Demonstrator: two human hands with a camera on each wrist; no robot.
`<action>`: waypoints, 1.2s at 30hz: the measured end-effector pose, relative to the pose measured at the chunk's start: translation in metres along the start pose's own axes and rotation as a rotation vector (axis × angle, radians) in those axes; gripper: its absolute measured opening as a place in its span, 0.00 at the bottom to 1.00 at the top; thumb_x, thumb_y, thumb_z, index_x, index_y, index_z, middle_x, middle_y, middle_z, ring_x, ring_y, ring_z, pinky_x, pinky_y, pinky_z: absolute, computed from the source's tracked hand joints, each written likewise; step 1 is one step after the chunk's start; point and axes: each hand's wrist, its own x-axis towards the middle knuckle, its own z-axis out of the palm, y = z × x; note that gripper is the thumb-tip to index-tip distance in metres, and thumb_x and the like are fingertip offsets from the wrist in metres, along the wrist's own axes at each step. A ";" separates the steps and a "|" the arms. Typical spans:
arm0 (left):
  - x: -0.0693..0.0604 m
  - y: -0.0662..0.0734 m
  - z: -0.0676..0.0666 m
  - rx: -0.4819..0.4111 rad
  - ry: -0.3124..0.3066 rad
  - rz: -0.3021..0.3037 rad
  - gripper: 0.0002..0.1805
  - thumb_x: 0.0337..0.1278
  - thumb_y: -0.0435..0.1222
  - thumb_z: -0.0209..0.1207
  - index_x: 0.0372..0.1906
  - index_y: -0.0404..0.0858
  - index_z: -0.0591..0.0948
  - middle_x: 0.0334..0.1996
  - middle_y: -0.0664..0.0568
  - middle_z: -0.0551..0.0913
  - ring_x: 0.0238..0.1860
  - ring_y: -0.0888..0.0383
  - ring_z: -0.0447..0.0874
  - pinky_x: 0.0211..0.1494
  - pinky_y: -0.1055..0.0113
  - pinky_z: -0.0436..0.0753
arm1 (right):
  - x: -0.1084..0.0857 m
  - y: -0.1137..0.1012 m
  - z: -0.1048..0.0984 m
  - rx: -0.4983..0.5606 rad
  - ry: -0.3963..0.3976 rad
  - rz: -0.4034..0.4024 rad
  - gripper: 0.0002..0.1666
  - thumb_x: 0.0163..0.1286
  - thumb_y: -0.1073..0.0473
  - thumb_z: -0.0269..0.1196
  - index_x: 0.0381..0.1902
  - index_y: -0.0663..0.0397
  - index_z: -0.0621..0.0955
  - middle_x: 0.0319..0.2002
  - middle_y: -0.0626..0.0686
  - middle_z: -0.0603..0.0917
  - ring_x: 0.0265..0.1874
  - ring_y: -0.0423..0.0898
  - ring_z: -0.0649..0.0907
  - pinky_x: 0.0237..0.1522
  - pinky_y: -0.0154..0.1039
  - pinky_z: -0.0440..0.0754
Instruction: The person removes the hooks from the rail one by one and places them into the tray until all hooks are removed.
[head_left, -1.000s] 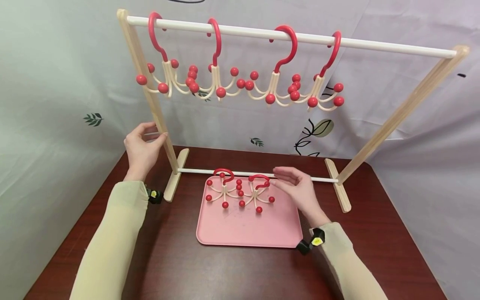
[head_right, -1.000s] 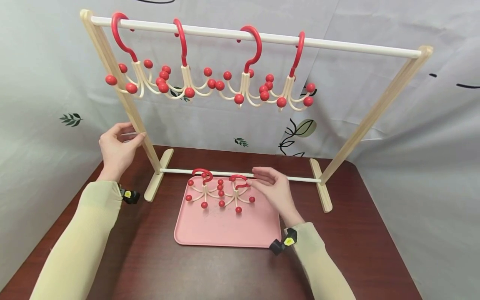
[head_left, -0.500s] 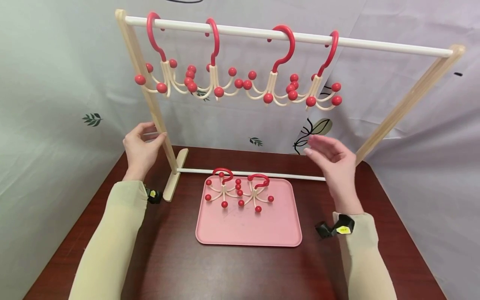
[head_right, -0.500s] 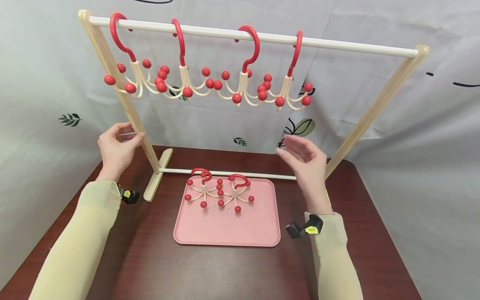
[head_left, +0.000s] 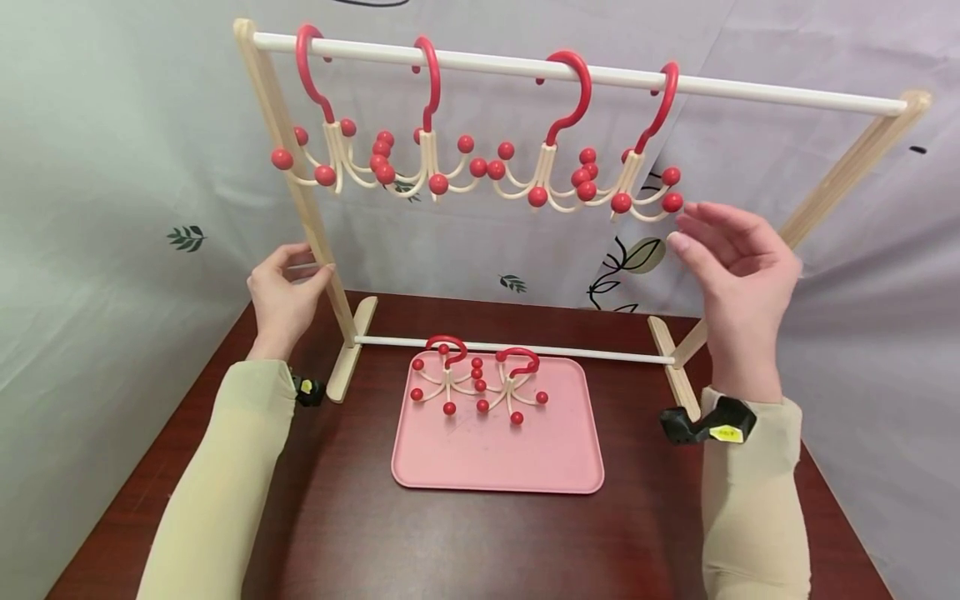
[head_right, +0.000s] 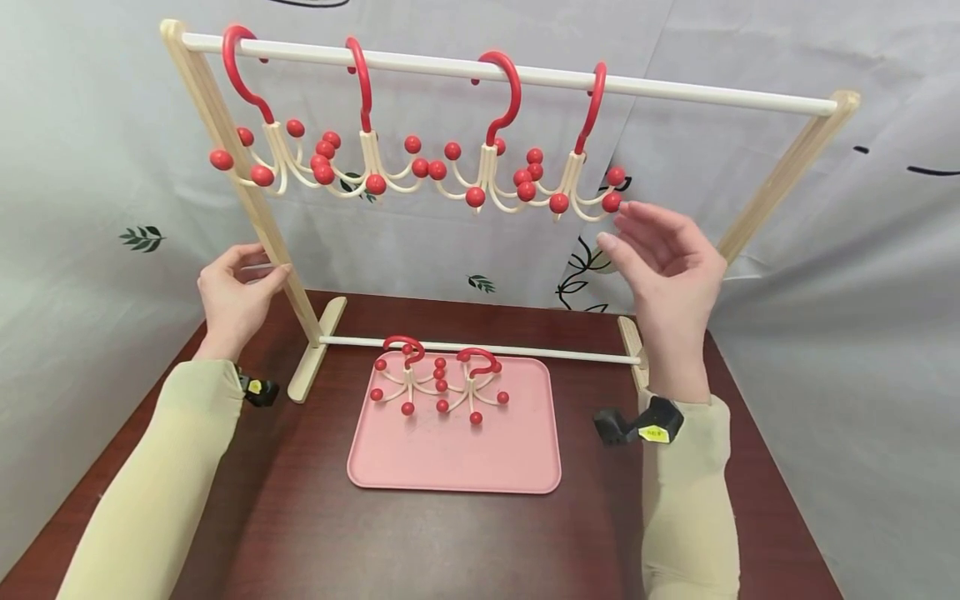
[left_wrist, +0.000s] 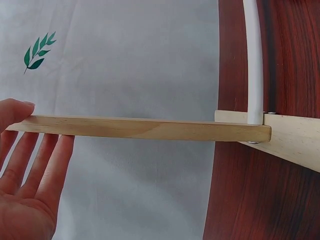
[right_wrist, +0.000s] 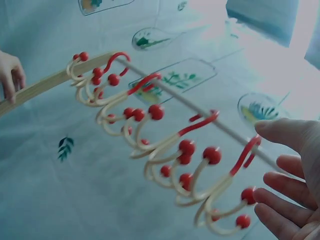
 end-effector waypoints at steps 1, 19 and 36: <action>0.000 0.000 0.000 0.001 -0.001 -0.001 0.21 0.60 0.40 0.70 0.58 0.40 0.85 0.51 0.47 0.86 0.47 0.55 0.87 0.53 0.63 0.85 | 0.002 -0.004 0.003 0.007 0.008 -0.006 0.26 0.50 0.81 0.75 0.49 0.80 0.82 0.44 0.68 0.86 0.43 0.57 0.87 0.51 0.41 0.85; -0.002 -0.001 -0.001 0.040 -0.004 -0.025 0.22 0.61 0.42 0.70 0.59 0.41 0.84 0.52 0.48 0.86 0.49 0.54 0.87 0.53 0.61 0.86 | 0.071 -0.011 0.044 -0.187 -0.045 0.130 0.26 0.48 0.66 0.83 0.47 0.62 0.88 0.46 0.58 0.88 0.48 0.49 0.87 0.46 0.34 0.85; -0.001 0.003 -0.001 0.032 -0.005 -0.022 0.22 0.61 0.42 0.70 0.59 0.41 0.84 0.52 0.48 0.86 0.49 0.55 0.87 0.53 0.62 0.86 | 0.083 -0.011 0.057 -0.282 -0.029 0.136 0.21 0.50 0.59 0.83 0.44 0.55 0.91 0.42 0.53 0.89 0.45 0.48 0.86 0.46 0.33 0.80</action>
